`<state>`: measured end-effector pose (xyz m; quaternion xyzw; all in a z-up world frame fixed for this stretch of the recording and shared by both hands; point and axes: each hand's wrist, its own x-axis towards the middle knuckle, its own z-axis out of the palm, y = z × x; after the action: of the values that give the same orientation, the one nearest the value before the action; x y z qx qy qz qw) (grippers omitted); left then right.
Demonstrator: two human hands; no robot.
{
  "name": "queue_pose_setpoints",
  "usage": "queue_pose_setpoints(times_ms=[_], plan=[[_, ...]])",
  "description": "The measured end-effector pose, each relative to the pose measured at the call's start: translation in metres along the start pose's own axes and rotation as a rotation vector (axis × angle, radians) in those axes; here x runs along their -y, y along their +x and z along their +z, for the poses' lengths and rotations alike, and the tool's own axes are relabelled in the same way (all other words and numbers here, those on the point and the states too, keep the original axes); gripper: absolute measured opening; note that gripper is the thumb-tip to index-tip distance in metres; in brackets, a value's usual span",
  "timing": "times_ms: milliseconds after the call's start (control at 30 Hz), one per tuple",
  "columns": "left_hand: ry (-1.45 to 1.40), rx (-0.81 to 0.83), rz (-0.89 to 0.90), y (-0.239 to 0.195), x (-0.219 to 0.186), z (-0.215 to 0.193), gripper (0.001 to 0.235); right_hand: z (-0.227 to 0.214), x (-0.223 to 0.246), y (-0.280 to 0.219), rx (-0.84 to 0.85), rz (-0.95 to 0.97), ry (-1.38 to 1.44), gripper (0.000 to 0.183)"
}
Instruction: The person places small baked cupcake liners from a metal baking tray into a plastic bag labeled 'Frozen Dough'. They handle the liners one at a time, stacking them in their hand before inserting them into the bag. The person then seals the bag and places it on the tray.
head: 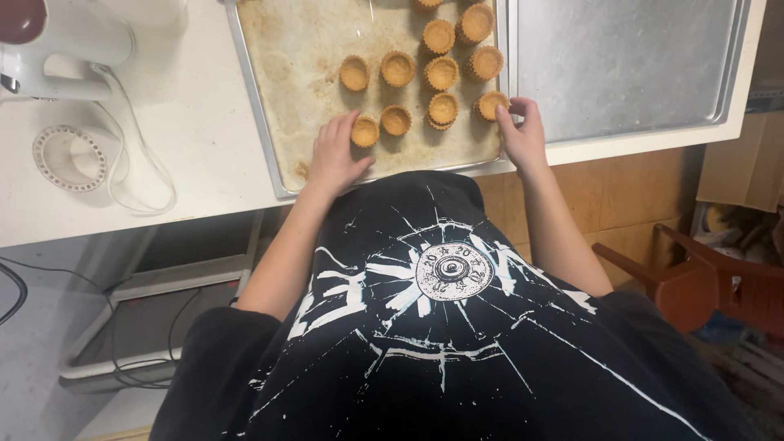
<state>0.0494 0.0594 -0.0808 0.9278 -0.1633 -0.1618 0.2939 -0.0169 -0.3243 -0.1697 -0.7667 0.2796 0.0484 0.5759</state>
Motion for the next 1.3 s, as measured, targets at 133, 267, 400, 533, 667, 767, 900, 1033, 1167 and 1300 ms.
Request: queue_pose_setpoints(times_ms=[133, 267, 400, 533, 667, 767, 900, 1033, 1167, 1300], plan=[[0.050, -0.065, 0.073, 0.012, 0.002, 0.009, 0.091, 0.013, -0.002, 0.005, -0.019, -0.171, -0.136, 0.053], [0.118, -0.051, 0.121, 0.019, 0.002, 0.015, 0.083, 0.013, 0.002, 0.013, 0.001, -0.143, -0.219, 0.050], [0.158, -0.060, 0.154, 0.021, 0.001, 0.020, 0.080, 0.012, 0.009, 0.023, 0.066, 0.034, -0.086, 0.047], [0.095, -0.096, 0.172, 0.022, -0.002, 0.015, 0.082, 0.012, 0.014, 0.029, 0.103, 0.111, -0.009, 0.039], [-0.063, -0.119, 0.158, 0.015, -0.012, 0.001, 0.083, 0.012, 0.013, 0.032, 0.141, 0.137, 0.016, 0.040], [-0.148, -0.134, 0.217, 0.018, -0.028, -0.006, 0.083, 0.012, 0.017, 0.033, 0.163, 0.210, 0.031, 0.042], [-0.186, -0.119, 0.259, 0.032, -0.049, 0.003, 0.081, 0.011, 0.021, 0.030, 0.191, 0.199, 0.069, 0.044], [-0.156, -0.120, 0.278, 0.045, -0.052, 0.011, 0.082, 0.009, 0.024, 0.027, 0.196, 0.206, 0.111, 0.040], [-0.118, -0.124, 0.269, 0.047, -0.049, 0.018, 0.081, 0.007, 0.025, 0.026, 0.203, 0.222, 0.143, 0.041], [-0.117, -0.082, 0.268, 0.047, -0.046, 0.020, 0.082, 0.013, 0.023, 0.022, 0.212, 0.183, 0.092, 0.043]])
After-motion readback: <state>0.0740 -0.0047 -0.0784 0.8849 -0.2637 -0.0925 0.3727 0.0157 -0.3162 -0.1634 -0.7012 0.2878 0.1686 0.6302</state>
